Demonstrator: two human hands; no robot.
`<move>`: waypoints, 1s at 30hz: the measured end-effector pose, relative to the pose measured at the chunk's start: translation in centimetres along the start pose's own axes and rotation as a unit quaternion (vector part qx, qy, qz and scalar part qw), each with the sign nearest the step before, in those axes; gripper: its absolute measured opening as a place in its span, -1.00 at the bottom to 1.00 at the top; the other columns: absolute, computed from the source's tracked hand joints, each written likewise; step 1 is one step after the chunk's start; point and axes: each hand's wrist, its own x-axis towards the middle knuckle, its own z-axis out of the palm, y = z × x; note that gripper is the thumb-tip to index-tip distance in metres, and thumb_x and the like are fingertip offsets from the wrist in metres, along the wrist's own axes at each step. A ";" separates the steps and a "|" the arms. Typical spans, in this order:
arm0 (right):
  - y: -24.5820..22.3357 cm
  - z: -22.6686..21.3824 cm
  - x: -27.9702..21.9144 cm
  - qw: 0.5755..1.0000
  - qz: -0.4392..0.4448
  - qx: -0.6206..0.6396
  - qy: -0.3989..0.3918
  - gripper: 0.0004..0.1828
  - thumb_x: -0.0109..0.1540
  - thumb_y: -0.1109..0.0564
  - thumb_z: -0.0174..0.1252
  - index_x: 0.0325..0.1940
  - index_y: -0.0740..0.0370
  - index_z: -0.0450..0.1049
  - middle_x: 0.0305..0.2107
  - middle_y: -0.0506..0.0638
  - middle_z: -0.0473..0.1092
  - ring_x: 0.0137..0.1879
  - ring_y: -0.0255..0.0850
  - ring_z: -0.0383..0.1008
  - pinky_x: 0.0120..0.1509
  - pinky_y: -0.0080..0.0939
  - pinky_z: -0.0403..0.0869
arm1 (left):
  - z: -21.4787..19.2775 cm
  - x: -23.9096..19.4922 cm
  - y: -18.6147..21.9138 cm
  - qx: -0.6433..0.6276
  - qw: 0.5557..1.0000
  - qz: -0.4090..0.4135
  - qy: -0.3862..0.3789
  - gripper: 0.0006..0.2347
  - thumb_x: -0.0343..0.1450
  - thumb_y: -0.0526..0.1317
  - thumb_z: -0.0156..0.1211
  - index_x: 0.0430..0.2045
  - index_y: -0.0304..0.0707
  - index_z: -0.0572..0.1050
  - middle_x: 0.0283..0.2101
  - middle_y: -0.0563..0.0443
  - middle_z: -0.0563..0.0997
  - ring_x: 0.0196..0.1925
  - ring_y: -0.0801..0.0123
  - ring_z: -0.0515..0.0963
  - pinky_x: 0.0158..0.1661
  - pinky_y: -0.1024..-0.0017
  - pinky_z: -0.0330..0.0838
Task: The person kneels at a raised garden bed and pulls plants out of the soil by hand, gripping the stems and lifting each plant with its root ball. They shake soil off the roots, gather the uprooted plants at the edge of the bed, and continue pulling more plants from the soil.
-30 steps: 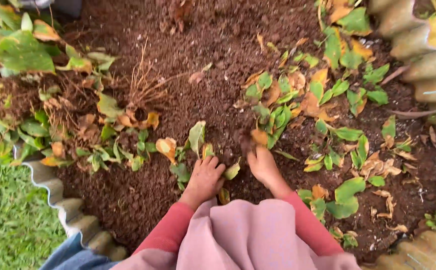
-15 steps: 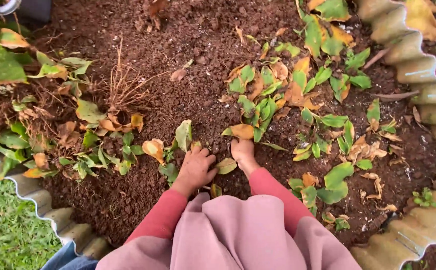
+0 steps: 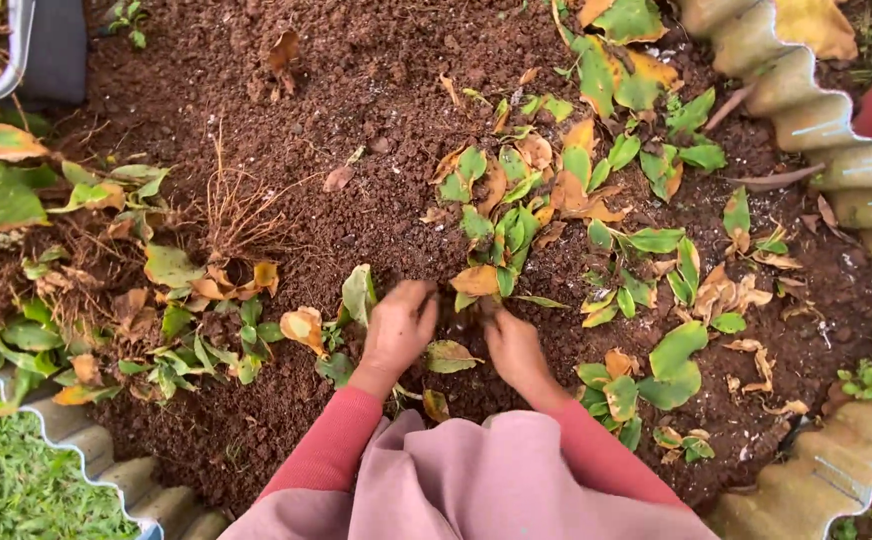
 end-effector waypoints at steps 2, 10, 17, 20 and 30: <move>3.6 -2.3 -2.2 0.999 0.027 -0.026 -0.013 -0.73 0.22 0.17 0.10 -0.04 0.28 0.56 -0.30 0.31 0.54 -0.18 0.19 0.59 -0.10 0.08 0.52 | 2.4 0.5 -0.7 -0.032 0.997 -0.008 -0.066 -0.80 0.41 -0.25 0.18 -0.12 -0.26 0.57 -0.17 -0.19 0.62 -0.12 -0.01 0.64 -0.07 0.16 0.51; 6.9 -4.4 0.8 0.984 0.171 -0.023 0.036 -0.70 0.28 0.08 0.10 -0.03 0.34 0.54 -0.23 0.32 0.53 -0.09 0.21 0.58 0.03 0.12 0.48 | 8.9 5.0 1.4 -0.024 0.935 -0.221 -0.275 -0.55 0.38 -0.05 0.31 0.04 -0.37 0.41 0.02 -0.30 0.57 0.06 -0.13 0.57 0.10 0.14 0.42; 6.1 -1.9 5.1 0.980 0.112 -0.133 0.097 -0.79 0.18 0.21 0.09 -0.26 0.44 0.54 -0.33 0.44 0.49 -0.15 0.36 0.52 0.01 0.22 0.47 | 16.9 2.8 -3.0 -0.456 0.826 -0.306 -0.125 -0.49 0.21 -0.31 0.39 0.07 -0.29 0.40 -0.05 0.03 0.63 -0.05 0.35 0.60 -0.01 0.38 0.45; 8.8 -1.4 5.8 0.982 0.105 -0.126 0.095 -0.76 0.21 0.19 0.11 -0.35 0.50 0.50 -0.35 0.45 0.48 -0.16 0.35 0.52 -0.01 0.20 0.48 | 17.7 1.7 -3.1 -0.539 0.783 -0.305 -0.059 -0.52 0.23 -0.37 0.32 0.08 -0.26 0.40 -0.05 0.08 0.61 -0.05 0.41 0.57 -0.02 0.45 0.43; 7.5 -3.5 4.7 0.995 0.092 -0.005 0.037 -0.74 0.28 0.15 0.11 -0.25 0.49 0.53 -0.46 0.31 0.51 -0.37 0.08 0.56 -0.17 0.01 0.47 | 14.5 2.9 -3.6 -0.545 0.743 -0.377 -0.093 -0.58 0.26 -0.42 0.16 0.05 -0.27 0.41 -0.16 0.02 0.57 -0.24 0.39 0.55 -0.29 0.46 0.46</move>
